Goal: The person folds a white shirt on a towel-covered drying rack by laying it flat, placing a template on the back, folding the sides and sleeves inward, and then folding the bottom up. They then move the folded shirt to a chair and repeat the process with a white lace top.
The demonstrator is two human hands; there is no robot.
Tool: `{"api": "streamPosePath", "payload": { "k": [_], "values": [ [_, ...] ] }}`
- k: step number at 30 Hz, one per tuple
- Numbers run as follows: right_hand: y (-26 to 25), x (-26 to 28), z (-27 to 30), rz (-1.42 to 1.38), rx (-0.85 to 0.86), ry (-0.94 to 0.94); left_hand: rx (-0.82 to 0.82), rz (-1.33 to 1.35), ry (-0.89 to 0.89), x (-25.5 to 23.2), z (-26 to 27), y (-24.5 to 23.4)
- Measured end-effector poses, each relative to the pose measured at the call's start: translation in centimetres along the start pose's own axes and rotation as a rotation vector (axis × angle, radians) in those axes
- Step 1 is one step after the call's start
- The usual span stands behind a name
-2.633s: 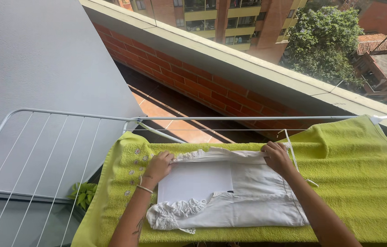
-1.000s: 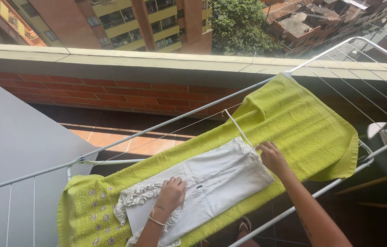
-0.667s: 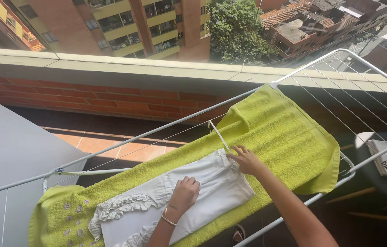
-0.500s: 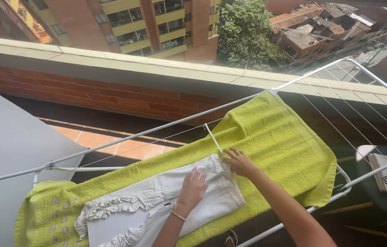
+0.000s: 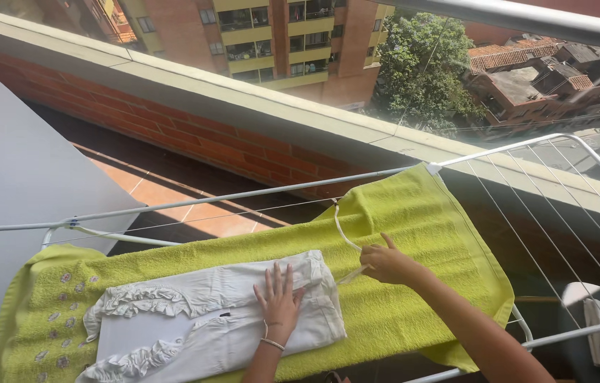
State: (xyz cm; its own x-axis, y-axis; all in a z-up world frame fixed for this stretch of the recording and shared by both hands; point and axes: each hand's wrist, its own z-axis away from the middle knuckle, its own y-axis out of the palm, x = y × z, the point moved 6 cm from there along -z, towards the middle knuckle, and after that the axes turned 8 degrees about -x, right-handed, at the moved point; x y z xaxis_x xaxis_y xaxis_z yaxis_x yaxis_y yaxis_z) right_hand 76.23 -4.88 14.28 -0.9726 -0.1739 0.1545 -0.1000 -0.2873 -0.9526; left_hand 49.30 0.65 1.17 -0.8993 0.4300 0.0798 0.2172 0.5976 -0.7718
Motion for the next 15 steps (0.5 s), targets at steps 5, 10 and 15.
{"api": "streamPosePath", "payload": {
  "k": [5, 10, 15],
  "values": [
    [-1.8, -3.5, 1.8, -0.039, 0.025, 0.096, 0.012, -0.016, -0.023, -0.3, 0.3, -0.4],
    [-6.1, -2.2, 3.2, -0.352, 0.055, 0.193, -0.018, -0.086, -0.005, -1.0, -0.2, -2.2],
    [-9.4, 6.0, 1.4, -0.475, 0.035, -0.023, 0.778, 0.763, -0.177, -1.9, -3.3, -8.5]
  ]
}}
